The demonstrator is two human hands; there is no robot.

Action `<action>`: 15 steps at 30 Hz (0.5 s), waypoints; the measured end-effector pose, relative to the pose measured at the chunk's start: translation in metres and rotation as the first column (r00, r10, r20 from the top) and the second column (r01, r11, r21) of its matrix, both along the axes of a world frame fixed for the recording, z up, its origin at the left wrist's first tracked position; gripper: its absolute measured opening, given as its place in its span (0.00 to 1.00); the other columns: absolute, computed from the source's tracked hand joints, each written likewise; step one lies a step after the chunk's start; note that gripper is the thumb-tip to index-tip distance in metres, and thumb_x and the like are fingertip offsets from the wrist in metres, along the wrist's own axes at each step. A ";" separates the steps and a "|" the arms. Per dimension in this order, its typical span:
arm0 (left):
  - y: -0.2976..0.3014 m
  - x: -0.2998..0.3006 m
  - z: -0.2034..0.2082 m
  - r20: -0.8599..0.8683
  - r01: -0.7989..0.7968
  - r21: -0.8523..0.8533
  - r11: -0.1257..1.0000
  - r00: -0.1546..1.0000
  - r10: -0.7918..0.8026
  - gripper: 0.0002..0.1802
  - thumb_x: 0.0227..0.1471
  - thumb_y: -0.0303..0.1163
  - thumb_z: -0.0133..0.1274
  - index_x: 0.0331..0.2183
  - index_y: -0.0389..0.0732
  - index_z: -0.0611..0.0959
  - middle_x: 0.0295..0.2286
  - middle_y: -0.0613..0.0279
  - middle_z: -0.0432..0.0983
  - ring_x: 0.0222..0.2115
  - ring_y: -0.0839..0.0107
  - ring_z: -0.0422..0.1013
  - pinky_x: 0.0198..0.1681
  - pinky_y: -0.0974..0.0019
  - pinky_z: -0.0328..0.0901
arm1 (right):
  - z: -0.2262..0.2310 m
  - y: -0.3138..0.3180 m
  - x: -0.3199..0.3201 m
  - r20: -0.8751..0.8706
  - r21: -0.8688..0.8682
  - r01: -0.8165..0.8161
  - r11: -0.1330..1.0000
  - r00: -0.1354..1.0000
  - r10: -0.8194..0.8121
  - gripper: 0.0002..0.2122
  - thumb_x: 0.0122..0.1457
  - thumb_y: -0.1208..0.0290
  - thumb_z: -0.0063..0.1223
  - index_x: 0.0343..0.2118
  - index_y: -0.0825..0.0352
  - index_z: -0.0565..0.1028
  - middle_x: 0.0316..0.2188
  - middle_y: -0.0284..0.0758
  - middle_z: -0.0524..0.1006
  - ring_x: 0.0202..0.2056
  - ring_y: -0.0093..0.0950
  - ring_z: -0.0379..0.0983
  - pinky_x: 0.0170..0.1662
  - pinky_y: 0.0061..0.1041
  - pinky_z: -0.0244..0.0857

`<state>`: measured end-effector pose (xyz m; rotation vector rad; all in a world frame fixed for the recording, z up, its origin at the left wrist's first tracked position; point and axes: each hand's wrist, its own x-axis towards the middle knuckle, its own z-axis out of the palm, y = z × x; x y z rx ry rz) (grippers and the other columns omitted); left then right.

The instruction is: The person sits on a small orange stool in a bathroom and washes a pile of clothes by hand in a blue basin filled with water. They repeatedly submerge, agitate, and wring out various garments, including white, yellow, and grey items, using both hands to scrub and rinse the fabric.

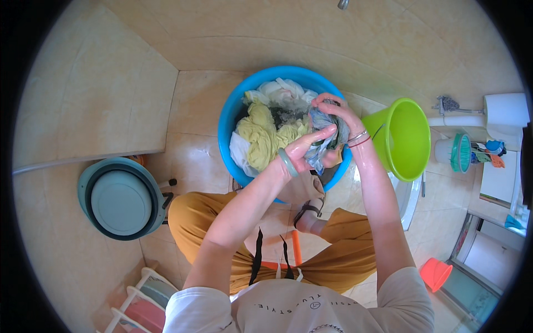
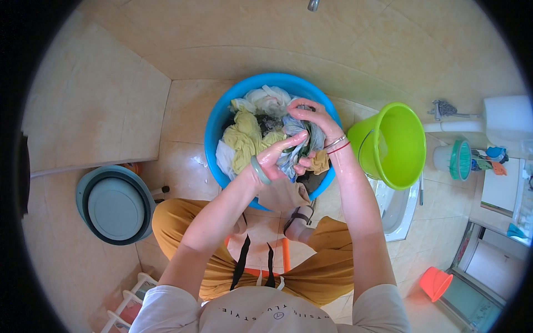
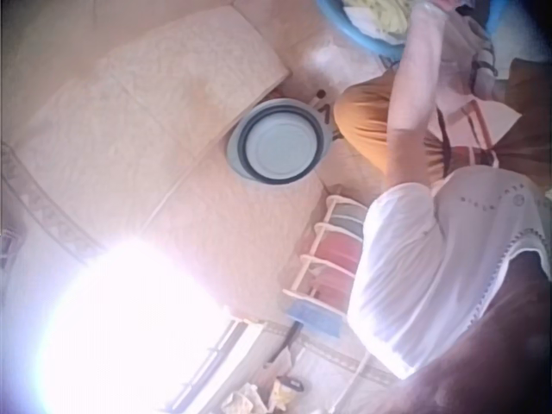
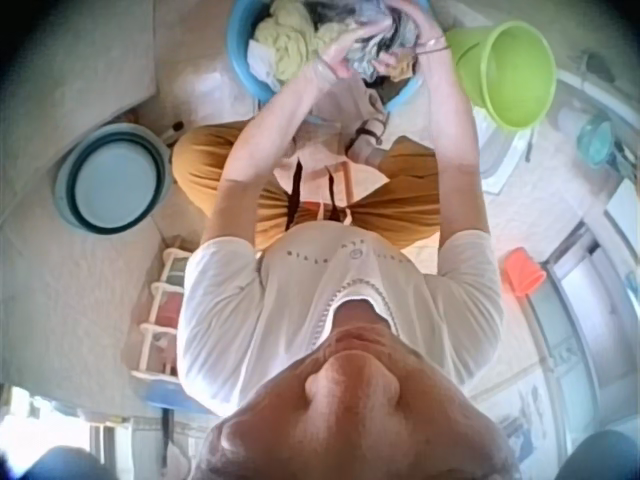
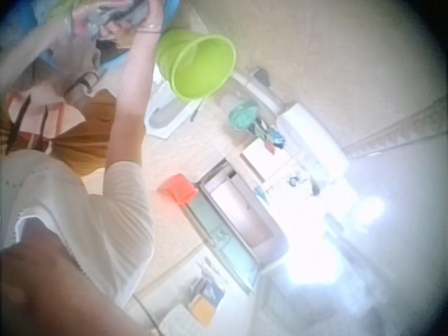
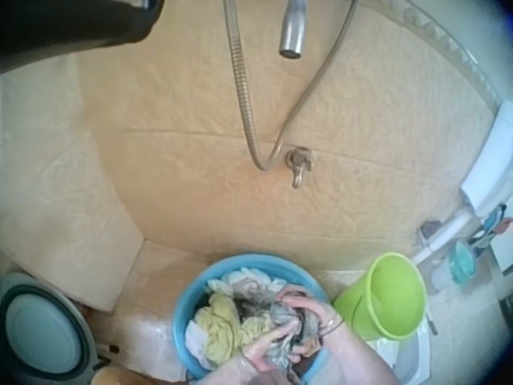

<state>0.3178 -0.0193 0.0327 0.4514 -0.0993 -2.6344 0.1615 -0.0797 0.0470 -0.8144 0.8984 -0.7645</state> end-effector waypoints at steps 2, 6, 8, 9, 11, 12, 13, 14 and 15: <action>-0.002 0.002 0.004 0.172 0.054 -0.100 0.994 0.984 -0.036 0.20 0.53 0.48 0.55 0.37 0.40 0.76 0.27 0.64 0.70 0.23 0.78 0.66 0.22 0.77 0.60 | 0.009 -0.004 0.004 -0.044 -0.119 -0.056 0.991 0.998 0.051 0.10 0.52 0.71 0.56 0.36 0.70 0.75 0.36 0.34 0.75 0.41 0.24 0.72 0.43 0.22 0.66; -0.007 0.001 0.017 0.346 0.119 -0.209 0.971 0.937 -0.041 0.20 0.48 0.48 0.60 0.34 0.42 0.77 0.23 0.67 0.72 0.20 0.78 0.69 0.19 0.75 0.61 | 0.028 -0.003 0.011 -0.068 -0.167 -0.100 0.981 0.994 0.089 0.13 0.54 0.73 0.54 0.43 0.71 0.75 0.42 0.34 0.76 0.44 0.23 0.70 0.48 0.21 0.63; -0.009 0.003 0.021 0.371 0.127 -0.259 0.958 0.928 -0.023 0.19 0.47 0.47 0.61 0.33 0.42 0.77 0.22 0.67 0.72 0.20 0.78 0.69 0.19 0.75 0.61 | 0.031 -0.001 0.016 -0.114 -0.100 -0.100 0.990 0.990 0.088 0.14 0.56 0.72 0.53 0.44 0.71 0.75 0.41 0.34 0.76 0.44 0.23 0.70 0.48 0.21 0.63; -0.009 0.003 0.023 0.382 0.132 -0.282 0.950 0.924 -0.016 0.19 0.46 0.46 0.61 0.33 0.42 0.77 0.22 0.67 0.72 0.19 0.78 0.68 0.18 0.75 0.61 | 0.030 -0.001 0.018 -0.123 -0.101 -0.085 0.991 0.990 0.073 0.14 0.56 0.71 0.54 0.44 0.70 0.75 0.40 0.33 0.76 0.42 0.21 0.70 0.46 0.19 0.63; -0.008 0.002 0.022 0.456 0.130 -0.298 0.946 0.890 0.021 0.18 0.45 0.44 0.61 0.33 0.42 0.78 0.22 0.67 0.72 0.19 0.78 0.68 0.18 0.73 0.61 | 0.026 0.000 0.021 -0.137 -0.101 -0.057 0.993 0.990 0.043 0.14 0.57 0.69 0.54 0.45 0.70 0.75 0.36 0.31 0.76 0.37 0.19 0.70 0.42 0.17 0.64; -0.008 0.001 0.022 0.493 0.130 -0.306 0.943 0.869 0.040 0.18 0.44 0.43 0.61 0.33 0.42 0.78 0.23 0.67 0.72 0.19 0.78 0.68 0.18 0.73 0.61 | 0.026 -0.001 0.023 -0.170 -0.125 -0.066 0.990 0.984 0.044 0.14 0.58 0.68 0.54 0.44 0.70 0.75 0.35 0.31 0.76 0.36 0.18 0.70 0.42 0.17 0.64; -0.008 0.001 0.023 0.543 0.152 -0.323 0.934 0.838 0.051 0.18 0.43 0.43 0.61 0.34 0.42 0.79 0.23 0.67 0.72 0.19 0.78 0.68 0.19 0.72 0.61 | 0.026 -0.001 0.026 -0.203 -0.149 -0.076 0.986 0.978 0.045 0.14 0.58 0.68 0.54 0.44 0.70 0.75 0.35 0.30 0.76 0.36 0.18 0.70 0.41 0.17 0.64; -0.008 0.001 0.023 0.591 0.176 -0.337 0.925 0.804 0.063 0.19 0.42 0.42 0.61 0.34 0.41 0.79 0.23 0.67 0.72 0.19 0.78 0.67 0.19 0.72 0.61 | 0.025 -0.001 0.028 -0.235 -0.172 -0.086 0.981 0.971 0.044 0.13 0.59 0.67 0.53 0.43 0.70 0.75 0.34 0.30 0.76 0.35 0.17 0.69 0.40 0.17 0.64; -0.008 0.001 0.024 0.634 0.201 -0.351 0.915 0.770 0.074 0.19 0.41 0.42 0.61 0.34 0.41 0.79 0.24 0.67 0.73 0.20 0.78 0.67 0.19 0.71 0.61 | 0.024 -0.001 0.028 -0.256 -0.173 -0.067 0.983 0.966 0.021 0.13 0.59 0.67 0.53 0.41 0.70 0.76 0.34 0.30 0.76 0.35 0.17 0.70 0.40 0.17 0.64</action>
